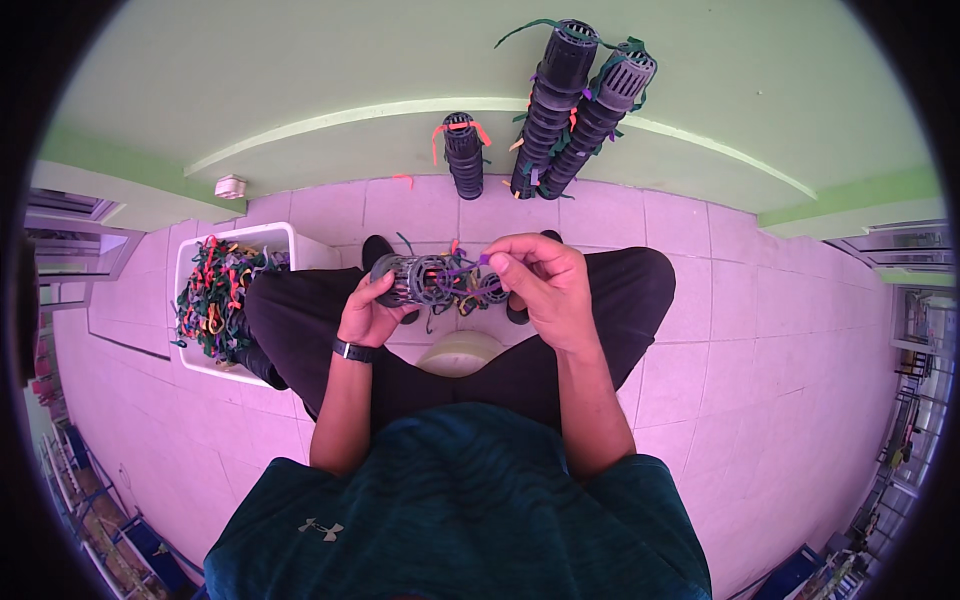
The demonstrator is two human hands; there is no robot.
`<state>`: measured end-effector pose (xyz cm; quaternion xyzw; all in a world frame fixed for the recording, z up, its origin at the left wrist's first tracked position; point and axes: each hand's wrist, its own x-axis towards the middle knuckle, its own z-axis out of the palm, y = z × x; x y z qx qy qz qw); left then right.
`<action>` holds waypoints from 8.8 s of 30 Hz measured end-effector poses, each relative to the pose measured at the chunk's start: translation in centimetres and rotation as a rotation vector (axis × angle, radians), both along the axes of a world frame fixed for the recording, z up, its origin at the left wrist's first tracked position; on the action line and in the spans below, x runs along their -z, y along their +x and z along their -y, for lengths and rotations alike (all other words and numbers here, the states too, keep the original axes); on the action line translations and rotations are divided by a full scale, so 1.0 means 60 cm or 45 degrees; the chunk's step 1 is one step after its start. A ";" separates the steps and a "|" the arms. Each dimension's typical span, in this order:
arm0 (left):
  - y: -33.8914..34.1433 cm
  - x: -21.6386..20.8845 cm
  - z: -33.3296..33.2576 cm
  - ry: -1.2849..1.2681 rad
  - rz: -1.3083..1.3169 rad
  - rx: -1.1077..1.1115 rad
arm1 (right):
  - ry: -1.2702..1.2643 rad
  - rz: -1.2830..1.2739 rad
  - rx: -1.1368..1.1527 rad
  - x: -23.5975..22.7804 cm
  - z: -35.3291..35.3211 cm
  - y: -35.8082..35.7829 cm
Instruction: Assembling black plastic cage components using colored zip ties.
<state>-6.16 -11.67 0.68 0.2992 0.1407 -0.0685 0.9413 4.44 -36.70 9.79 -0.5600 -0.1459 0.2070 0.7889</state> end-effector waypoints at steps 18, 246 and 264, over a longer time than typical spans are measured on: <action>0.004 -0.022 0.011 0.071 0.133 -0.067 | -0.705 0.700 0.099 0.023 -0.088 -0.070; 0.100 0.289 -0.052 -0.258 -0.903 -0.414 | -2.185 -0.254 0.091 0.599 -0.133 0.264; 0.137 0.309 -0.014 0.049 -0.916 -0.309 | -0.950 -0.521 0.113 0.352 -0.185 -0.026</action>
